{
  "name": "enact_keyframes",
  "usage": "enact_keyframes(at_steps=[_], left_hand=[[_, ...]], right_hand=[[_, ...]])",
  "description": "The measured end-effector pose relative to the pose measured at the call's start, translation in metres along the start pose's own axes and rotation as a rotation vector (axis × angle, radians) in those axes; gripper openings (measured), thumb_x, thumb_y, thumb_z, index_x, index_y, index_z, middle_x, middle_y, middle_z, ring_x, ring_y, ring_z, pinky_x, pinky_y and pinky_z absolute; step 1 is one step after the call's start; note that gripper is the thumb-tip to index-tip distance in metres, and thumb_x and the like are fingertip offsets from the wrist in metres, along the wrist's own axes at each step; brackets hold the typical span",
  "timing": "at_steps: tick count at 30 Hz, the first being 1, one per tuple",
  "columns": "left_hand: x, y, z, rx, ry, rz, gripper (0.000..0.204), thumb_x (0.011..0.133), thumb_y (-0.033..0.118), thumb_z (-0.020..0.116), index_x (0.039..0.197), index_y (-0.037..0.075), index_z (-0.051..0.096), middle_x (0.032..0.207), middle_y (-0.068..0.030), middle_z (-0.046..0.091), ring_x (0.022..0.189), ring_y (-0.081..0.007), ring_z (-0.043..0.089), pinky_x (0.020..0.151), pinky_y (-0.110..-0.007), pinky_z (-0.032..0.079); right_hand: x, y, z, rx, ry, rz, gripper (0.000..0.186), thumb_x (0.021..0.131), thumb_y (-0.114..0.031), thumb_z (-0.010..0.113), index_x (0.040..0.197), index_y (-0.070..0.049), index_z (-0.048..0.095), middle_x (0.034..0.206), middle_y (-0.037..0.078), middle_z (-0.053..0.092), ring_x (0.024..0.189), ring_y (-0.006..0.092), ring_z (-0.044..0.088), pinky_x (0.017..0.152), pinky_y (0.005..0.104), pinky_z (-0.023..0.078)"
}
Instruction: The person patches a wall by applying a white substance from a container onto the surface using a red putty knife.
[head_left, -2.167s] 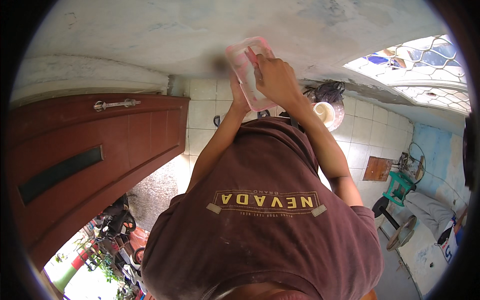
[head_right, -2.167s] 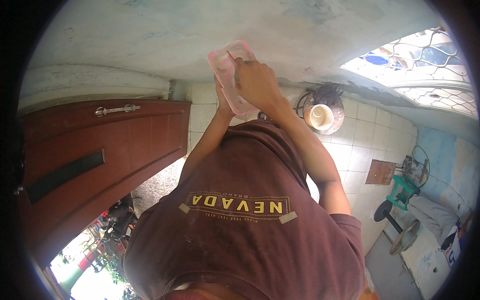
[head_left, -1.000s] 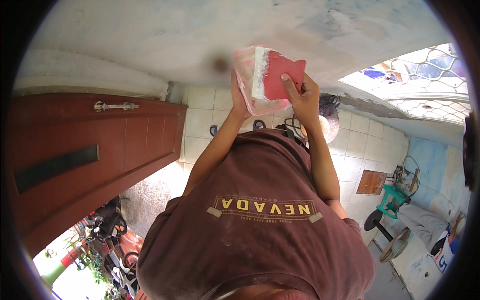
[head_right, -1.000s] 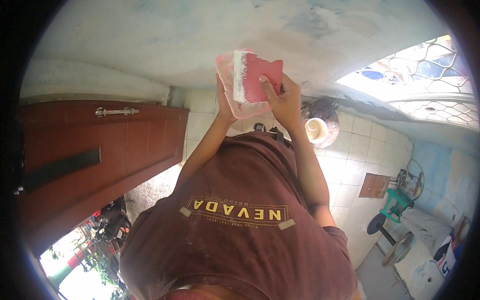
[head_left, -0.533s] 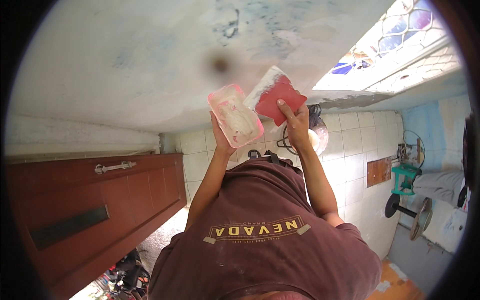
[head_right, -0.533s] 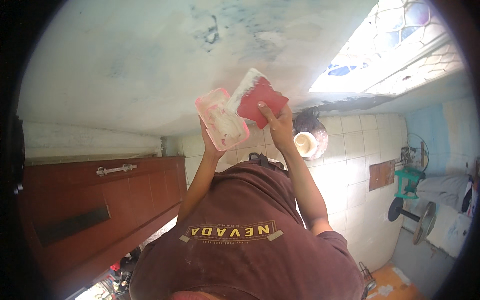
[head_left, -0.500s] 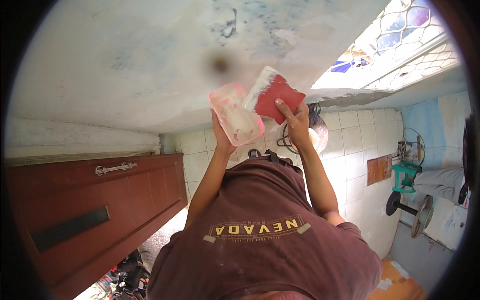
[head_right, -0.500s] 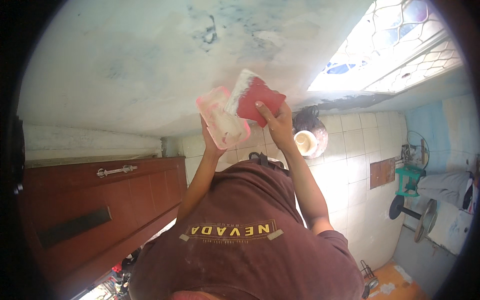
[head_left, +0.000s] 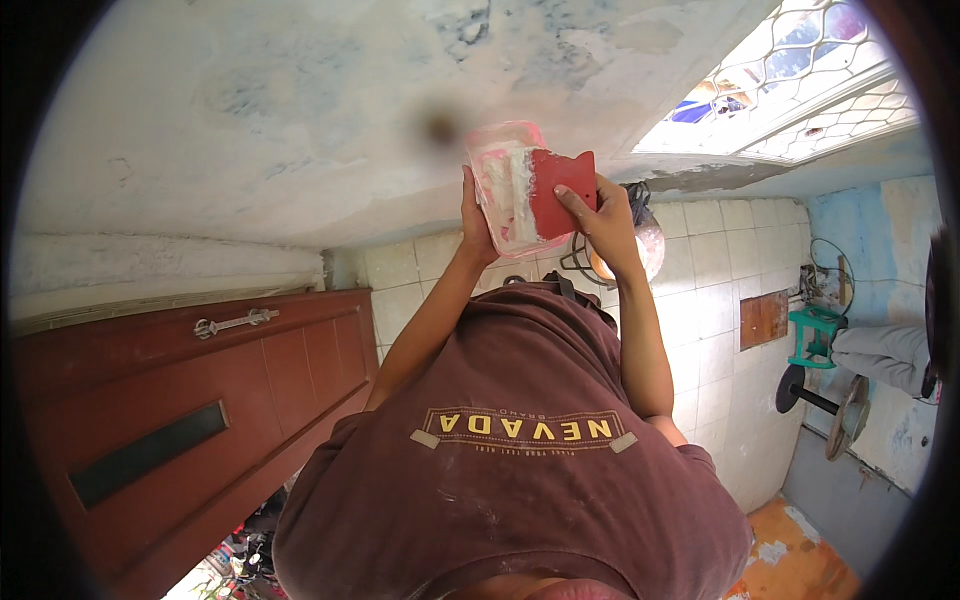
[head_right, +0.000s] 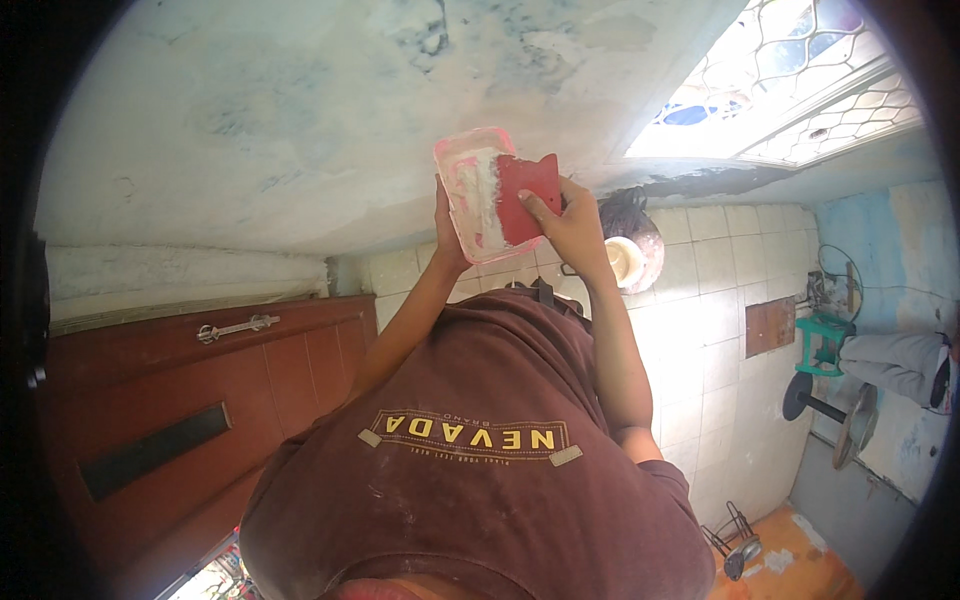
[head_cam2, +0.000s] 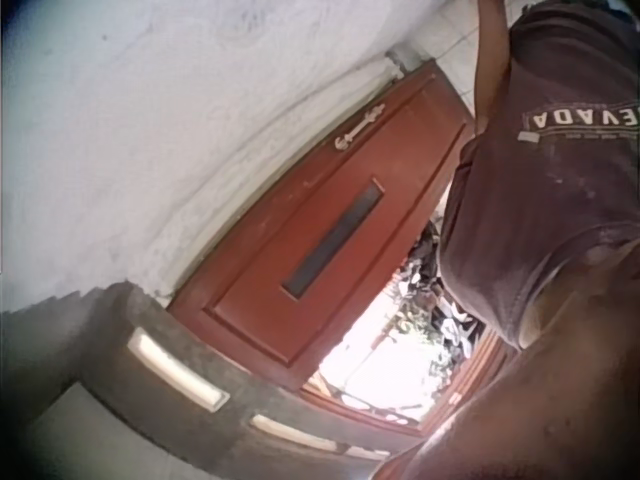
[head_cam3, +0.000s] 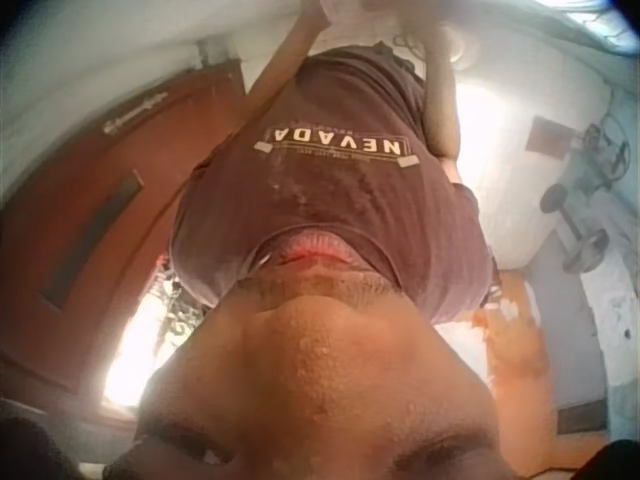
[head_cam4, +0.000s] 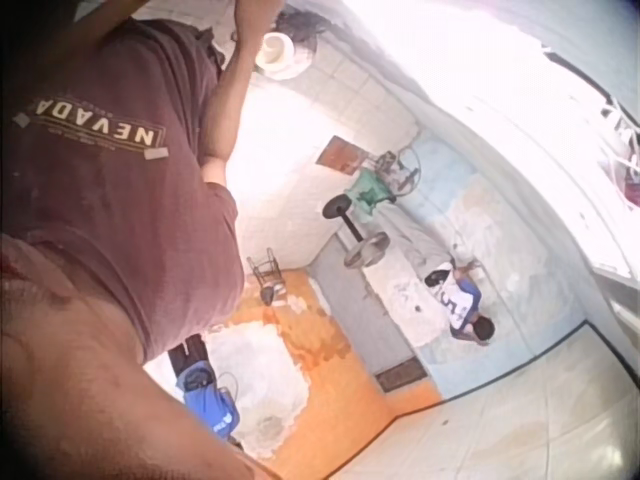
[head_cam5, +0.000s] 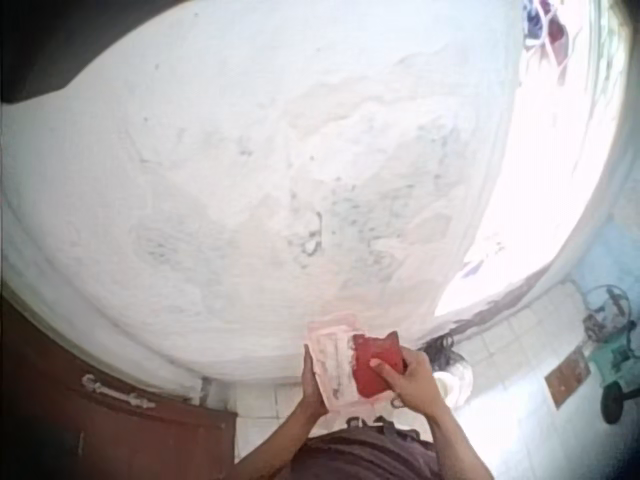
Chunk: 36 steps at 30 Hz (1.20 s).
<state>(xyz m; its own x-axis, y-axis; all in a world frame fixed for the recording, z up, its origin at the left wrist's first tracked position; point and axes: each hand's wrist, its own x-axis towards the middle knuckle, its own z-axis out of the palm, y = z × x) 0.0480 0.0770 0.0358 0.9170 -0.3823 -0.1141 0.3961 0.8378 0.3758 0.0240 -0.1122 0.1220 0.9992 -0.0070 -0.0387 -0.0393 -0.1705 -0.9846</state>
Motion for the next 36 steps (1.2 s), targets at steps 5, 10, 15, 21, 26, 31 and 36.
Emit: enact_keyframes(at_steps=[5, 10, 15, 21, 26, 31, 36], left_hand=[[0.0, 0.001, 0.001, 0.056, -0.021, 0.013, 0.088, 0.103, 0.076, 0.029, 0.159, 0.009, 0.037, 0.15, -0.017, 0.056, 0.133, -0.0329, 0.06, 0.111, -0.052, 0.051], [-0.001, 0.004, -0.008, 0.006, -0.006, 0.024, 0.087, 0.103, 0.076, 0.029, 0.159, 0.01, 0.038, 0.15, -0.0166, 0.056, 0.133, -0.0325, 0.06, 0.111, -0.052, 0.052], [-0.004, 0.007, -0.009, 0.028, 0.04, 0.035, 0.087, 0.103, 0.076, 0.03, 0.159, 0.011, 0.038, 0.15, -0.0157, 0.056, 0.133, -0.0326, 0.061, 0.111, -0.052, 0.052], [-0.011, 0.008, -0.014, -0.059, 0.039, 0.026, 0.087, 0.102, 0.076, 0.033, 0.159, 0.011, 0.038, 0.153, -0.0154, 0.053, 0.138, -0.0354, 0.055, 0.115, -0.057, 0.046], [-0.02, 0.003, -0.016, -0.009, 0.026, 0.08, 0.074, 0.107, 0.067, 0.033, 0.159, 0.016, 0.037, 0.154, -0.0105, 0.049, 0.142, -0.0332, 0.051, 0.116, -0.058, 0.045], [-0.026, -0.004, -0.019, 0.086, 0.043, 0.157, 0.06, 0.111, 0.052, 0.038, 0.159, 0.017, 0.034, 0.154, -0.0088, 0.047, 0.141, -0.0301, 0.051, 0.113, -0.055, 0.049], [-0.036, -0.011, -0.02, 0.259, 0.024, 0.248, 0.06, 0.11, 0.048, 0.043, 0.16, 0.017, 0.031, 0.154, -0.0093, 0.047, 0.14, -0.0298, 0.052, 0.111, -0.052, 0.051]], right_hand=[[0.008, -0.01, -0.002, -0.09, -0.044, 0.068, 0.036, 0.093, -0.022, 0.076, 0.115, 0.005, 0.068, 0.088, 0.015, 0.076, 0.077, 0.0186, 0.071, 0.072, 0.0359, 0.055], [0.014, -0.001, 0.009, -0.066, -0.019, 0.01, 0.035, 0.09, -0.018, 0.077, 0.115, 0.005, 0.068, 0.091, 0.02, 0.076, 0.081, 0.0257, 0.075, 0.076, 0.037, 0.056], [0.016, 0.009, 0.009, -0.117, -0.027, -0.021, 0.034, 0.093, -0.019, 0.078, 0.117, 0.004, 0.068, 0.098, 0.013, 0.076, 0.087, 0.017, 0.071, 0.079, 0.0327, 0.056], [0.015, 0.018, -0.001, 0.388, -0.033, 0.117, 0.036, 0.097, -0.017, 0.074, 0.125, 0.004, 0.064, 0.115, 0.01, 0.073, 0.103, 0.0161, 0.068, 0.094, 0.0321, 0.052], [0.017, 0.028, -0.016, 0.576, 0.135, 0.061, 0.043, 0.102, -0.022, 0.071, 0.133, 0.004, 0.058, 0.122, 0.011, 0.069, 0.113, 0.0163, 0.063, 0.101, 0.0316, 0.048], [0.041, 0.023, -0.047, 0.101, 0.446, -0.106, 0.037, 0.106, -0.024, 0.064, 0.127, 0.005, 0.064, 0.118, 0.011, 0.071, 0.105, 0.0161, 0.062, 0.094, 0.0322, 0.05], [0.11, -0.013, -0.068, -0.124, 0.917, -0.541, 0.028, 0.105, -0.018, 0.066, 0.123, 0.002, 0.07, 0.107, 0.011, 0.075, 0.092, 0.0162, 0.066, 0.082, 0.0323, 0.054]])
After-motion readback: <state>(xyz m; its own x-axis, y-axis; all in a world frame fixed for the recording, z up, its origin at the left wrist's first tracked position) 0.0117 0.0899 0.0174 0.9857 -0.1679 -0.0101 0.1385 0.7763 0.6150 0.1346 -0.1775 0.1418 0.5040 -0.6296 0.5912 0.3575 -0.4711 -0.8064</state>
